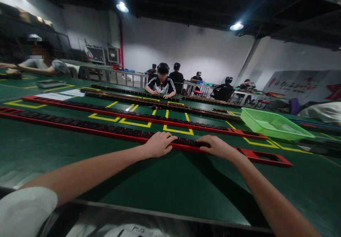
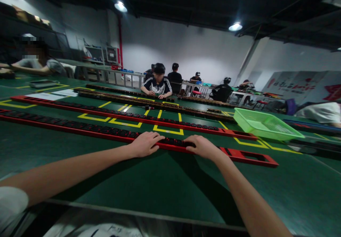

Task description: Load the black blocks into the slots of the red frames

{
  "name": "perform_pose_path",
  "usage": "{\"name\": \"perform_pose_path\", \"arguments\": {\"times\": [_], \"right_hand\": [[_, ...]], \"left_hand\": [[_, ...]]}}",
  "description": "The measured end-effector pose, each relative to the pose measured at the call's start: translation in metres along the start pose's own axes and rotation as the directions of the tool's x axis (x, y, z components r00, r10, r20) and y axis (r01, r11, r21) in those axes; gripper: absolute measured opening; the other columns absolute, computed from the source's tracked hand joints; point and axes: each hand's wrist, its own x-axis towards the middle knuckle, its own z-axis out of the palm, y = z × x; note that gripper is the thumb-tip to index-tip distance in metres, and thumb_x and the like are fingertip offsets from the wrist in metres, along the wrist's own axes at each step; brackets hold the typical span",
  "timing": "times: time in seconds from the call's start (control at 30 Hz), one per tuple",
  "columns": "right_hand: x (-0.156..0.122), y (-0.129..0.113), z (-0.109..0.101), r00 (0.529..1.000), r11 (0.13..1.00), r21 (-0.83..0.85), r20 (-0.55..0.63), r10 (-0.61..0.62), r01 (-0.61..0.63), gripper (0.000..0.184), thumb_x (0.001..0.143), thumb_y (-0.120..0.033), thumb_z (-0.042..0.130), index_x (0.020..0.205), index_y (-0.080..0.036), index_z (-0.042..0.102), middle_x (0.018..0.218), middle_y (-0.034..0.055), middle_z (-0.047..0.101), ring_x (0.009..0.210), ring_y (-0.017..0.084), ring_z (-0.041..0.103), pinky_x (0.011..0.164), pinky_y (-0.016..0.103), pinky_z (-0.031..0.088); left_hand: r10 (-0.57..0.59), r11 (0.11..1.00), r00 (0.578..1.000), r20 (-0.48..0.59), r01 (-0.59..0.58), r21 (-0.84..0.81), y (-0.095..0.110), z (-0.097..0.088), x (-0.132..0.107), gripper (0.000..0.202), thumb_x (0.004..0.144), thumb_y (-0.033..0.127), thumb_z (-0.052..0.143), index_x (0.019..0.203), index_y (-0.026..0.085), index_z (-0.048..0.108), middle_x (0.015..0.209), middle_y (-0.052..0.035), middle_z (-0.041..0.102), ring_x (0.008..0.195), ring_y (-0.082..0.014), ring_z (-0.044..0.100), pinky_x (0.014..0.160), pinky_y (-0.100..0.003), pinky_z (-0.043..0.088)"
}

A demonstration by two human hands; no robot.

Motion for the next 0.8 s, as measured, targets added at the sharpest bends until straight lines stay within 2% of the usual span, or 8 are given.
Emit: {"name": "perform_pose_path", "arguments": {"times": [0.13, 0.23, 0.33, 0.47, 0.63, 0.8], "right_hand": [[-0.005, 0.008, -0.006, 0.981, 0.988, -0.038, 0.122, 0.152, -0.148, 0.058, 0.082, -0.037, 0.066, 0.136, -0.016, 0.057, 0.134, 0.0135, 0.060, 0.119, 0.032, 0.058, 0.106, 0.045, 0.042], [-0.006, 0.012, -0.006, 0.962, 0.975, -0.065, 0.162, 0.219, -0.211, 0.064, 0.076, -0.035, 0.070, 0.135, -0.013, 0.056, 0.136, 0.0157, 0.058, 0.122, 0.033, 0.055, 0.108, 0.046, 0.040], [-0.005, 0.014, -0.005, 0.968, 0.980, -0.083, 0.161, 0.194, -0.183, 0.059, 0.079, -0.036, 0.067, 0.132, -0.012, 0.058, 0.134, 0.0165, 0.059, 0.121, 0.033, 0.056, 0.108, 0.045, 0.040], [-0.007, 0.017, -0.005, 0.972, 0.985, -0.092, 0.171, 0.158, -0.144, 0.058, 0.082, -0.040, 0.063, 0.133, -0.013, 0.058, 0.134, 0.0169, 0.059, 0.121, 0.034, 0.056, 0.107, 0.045, 0.040], [-0.011, 0.021, -0.008, 0.963, 0.985, -0.055, 0.210, 0.170, -0.162, 0.061, 0.082, -0.046, 0.062, 0.134, -0.015, 0.057, 0.137, 0.0154, 0.057, 0.123, 0.033, 0.055, 0.108, 0.044, 0.040], [-0.013, 0.015, -0.012, 0.976, 0.987, -0.077, 0.157, 0.151, -0.140, 0.057, 0.075, -0.044, 0.070, 0.123, -0.013, 0.063, 0.124, 0.0153, 0.064, 0.111, 0.033, 0.061, 0.099, 0.042, 0.047]], "left_hand": [[-0.022, 0.999, 0.999, 0.023, 0.022, 0.028, -0.001, 0.000, 0.002, 0.055, 0.096, 0.052, 0.046, 0.144, 0.024, 0.041, 0.129, -0.0080, 0.059, 0.110, -0.0243, 0.058, 0.092, -0.037, 0.045], [-0.092, 0.989, 0.995, 0.037, 0.087, 0.121, -0.006, -0.001, 0.005, 0.065, 0.091, 0.066, 0.045, 0.136, 0.019, 0.050, 0.120, -0.0121, 0.064, 0.104, -0.0282, 0.061, 0.084, -0.038, 0.047], [-0.136, 0.975, 0.989, 0.061, 0.123, 0.187, -0.013, -0.005, 0.009, 0.072, 0.085, 0.077, 0.043, 0.114, 0.014, 0.063, 0.107, -0.0146, 0.068, 0.094, -0.0299, 0.064, 0.074, -0.037, 0.048], [-0.115, 0.978, 0.986, 0.123, 0.091, 0.186, -0.019, -0.012, 0.015, 0.075, 0.083, 0.082, 0.038, 0.093, 0.014, 0.066, 0.094, -0.0135, 0.070, 0.083, -0.0282, 0.067, 0.065, -0.034, 0.046], [-0.088, 0.985, 0.978, 0.189, 0.057, 0.166, -0.021, -0.019, 0.017, 0.074, 0.081, 0.084, 0.039, 0.087, 0.016, 0.066, 0.089, -0.0117, 0.071, 0.081, -0.0283, 0.068, 0.065, -0.033, 0.045], [-0.079, 0.978, 0.987, 0.138, 0.050, 0.202, -0.016, -0.021, 0.014, 0.075, 0.078, 0.084, 0.044, 0.093, 0.014, 0.065, 0.096, -0.0141, 0.070, 0.082, -0.0279, 0.067, 0.067, -0.033, 0.044]]}}
